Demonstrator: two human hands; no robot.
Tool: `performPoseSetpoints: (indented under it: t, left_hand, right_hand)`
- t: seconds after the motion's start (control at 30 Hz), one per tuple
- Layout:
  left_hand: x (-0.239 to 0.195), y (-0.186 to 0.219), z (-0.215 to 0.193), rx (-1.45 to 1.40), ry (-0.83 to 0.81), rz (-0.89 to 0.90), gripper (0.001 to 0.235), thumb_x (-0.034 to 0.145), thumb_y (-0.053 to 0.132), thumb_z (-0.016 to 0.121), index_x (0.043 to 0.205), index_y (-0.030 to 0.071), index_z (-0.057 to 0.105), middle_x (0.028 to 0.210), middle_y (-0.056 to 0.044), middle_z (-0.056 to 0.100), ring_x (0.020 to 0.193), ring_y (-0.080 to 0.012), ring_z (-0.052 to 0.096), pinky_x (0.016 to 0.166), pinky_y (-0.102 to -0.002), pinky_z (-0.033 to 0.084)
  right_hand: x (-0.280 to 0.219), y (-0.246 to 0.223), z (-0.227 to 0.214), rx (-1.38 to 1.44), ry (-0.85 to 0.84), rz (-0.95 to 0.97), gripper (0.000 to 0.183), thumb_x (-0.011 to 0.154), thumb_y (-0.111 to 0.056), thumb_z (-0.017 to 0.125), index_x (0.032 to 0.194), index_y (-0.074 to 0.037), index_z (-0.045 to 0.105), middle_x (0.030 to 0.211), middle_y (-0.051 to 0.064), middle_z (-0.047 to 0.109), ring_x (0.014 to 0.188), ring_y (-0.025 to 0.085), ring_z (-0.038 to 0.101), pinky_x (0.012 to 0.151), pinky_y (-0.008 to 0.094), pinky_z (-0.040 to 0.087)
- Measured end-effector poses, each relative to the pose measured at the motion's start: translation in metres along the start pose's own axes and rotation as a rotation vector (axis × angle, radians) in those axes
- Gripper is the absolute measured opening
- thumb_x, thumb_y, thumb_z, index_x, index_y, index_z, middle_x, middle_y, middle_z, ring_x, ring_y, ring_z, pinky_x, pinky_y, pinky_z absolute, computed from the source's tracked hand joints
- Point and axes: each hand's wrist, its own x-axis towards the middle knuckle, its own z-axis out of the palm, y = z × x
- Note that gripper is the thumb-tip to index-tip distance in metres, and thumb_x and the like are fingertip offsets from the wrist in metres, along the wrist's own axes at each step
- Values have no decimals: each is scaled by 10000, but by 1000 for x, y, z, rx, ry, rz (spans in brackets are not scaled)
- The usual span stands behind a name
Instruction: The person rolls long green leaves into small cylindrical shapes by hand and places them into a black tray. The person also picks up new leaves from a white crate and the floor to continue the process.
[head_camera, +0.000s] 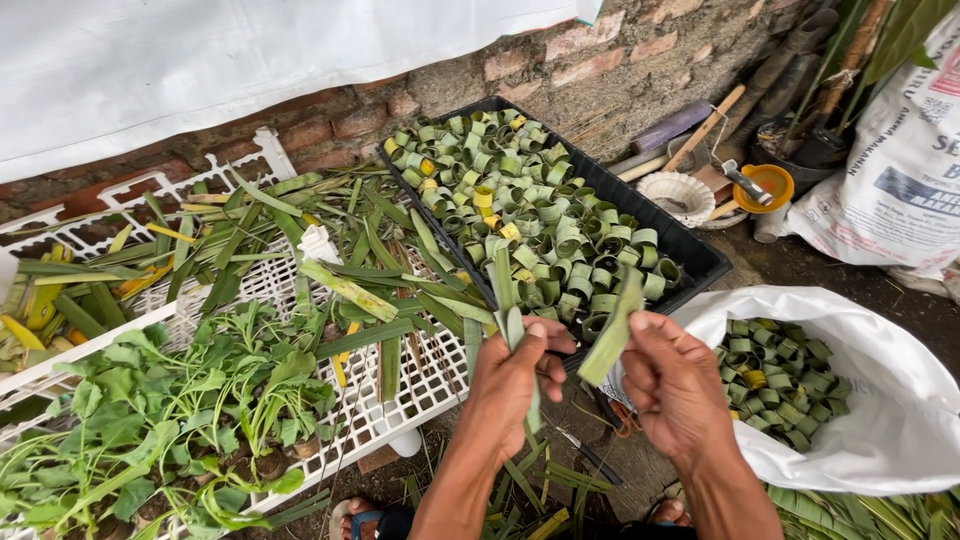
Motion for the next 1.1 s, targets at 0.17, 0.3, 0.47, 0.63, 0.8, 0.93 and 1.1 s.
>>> performPoseSetpoints:
  t: [0.17, 0.3, 0.47, 0.63, 0.8, 0.93, 1.1]
  left_hand:
    - [7, -14, -6, 277, 14, 83, 299, 1021, 327, 629, 867, 77, 683, 784, -63, 534, 692, -193, 498, 631, -323, 426]
    - [-7, -2, 2, 406, -93, 149, 372, 854, 456, 749, 964, 102, 755, 532, 62, 354, 506, -136, 379, 637, -311, 447]
    - [-6, -3, 4, 354, -211, 210, 173, 862, 204, 799, 914, 62, 715, 775, -78, 740, 804, -213, 734, 849, -391, 610]
    - [-19, 10, 20, 233, -121, 38, 211, 772, 2, 827, 956, -5, 722, 982, -143, 802, 907, -232, 759, 895, -361, 651]
    - [-15, 0, 10, 337, -388, 22, 203, 959, 134, 705, 1132, 29, 693, 865, -93, 677, 844, -212, 661, 793, -353, 556]
    - [-17, 2, 12, 447, -326, 33, 403, 973, 411, 686, 733, 87, 679, 663, -7, 537, 726, -149, 470, 761, -298, 347]
    - [-21, 3, 15, 175, -318, -18, 266, 1058, 165, 586, 1020, -83, 672, 791, -169, 682, 626, -229, 652, 548, -317, 568]
  right_hand:
    - [-7, 8, 15, -160, 22, 71, 140, 919, -169, 762, 990, -49, 776, 585, -6, 556, 417, 91, 309, 362, 240, 226]
    - [-11, 6, 23, -268, 24, 41, 126, 904, -139, 774, 931, -16, 769, 729, 75, 673, 413, 98, 318, 356, 237, 226]
    - [-11, -1, 19, -235, 44, 53, 151, 910, -181, 768, 942, -34, 758, 560, -1, 455, 429, 105, 262, 383, 251, 189]
    - [-10, 0, 12, -110, 37, 84, 128, 921, -139, 747, 972, -27, 712, 542, -24, 368, 431, 87, 228, 375, 237, 147]
    - [-12, 0, 11, -250, -91, 22, 144, 911, -132, 760, 887, 10, 761, 622, 111, 678, 423, 169, 548, 344, 244, 345]
    - [-13, -1, 15, -257, -103, 44, 156, 907, -139, 750, 939, 13, 770, 573, 169, 678, 432, 213, 611, 350, 242, 338]
    - [-21, -10, 30, -81, -123, -10, 154, 900, -68, 720, 932, 82, 710, 660, 202, 599, 439, 287, 592, 343, 436, 562]
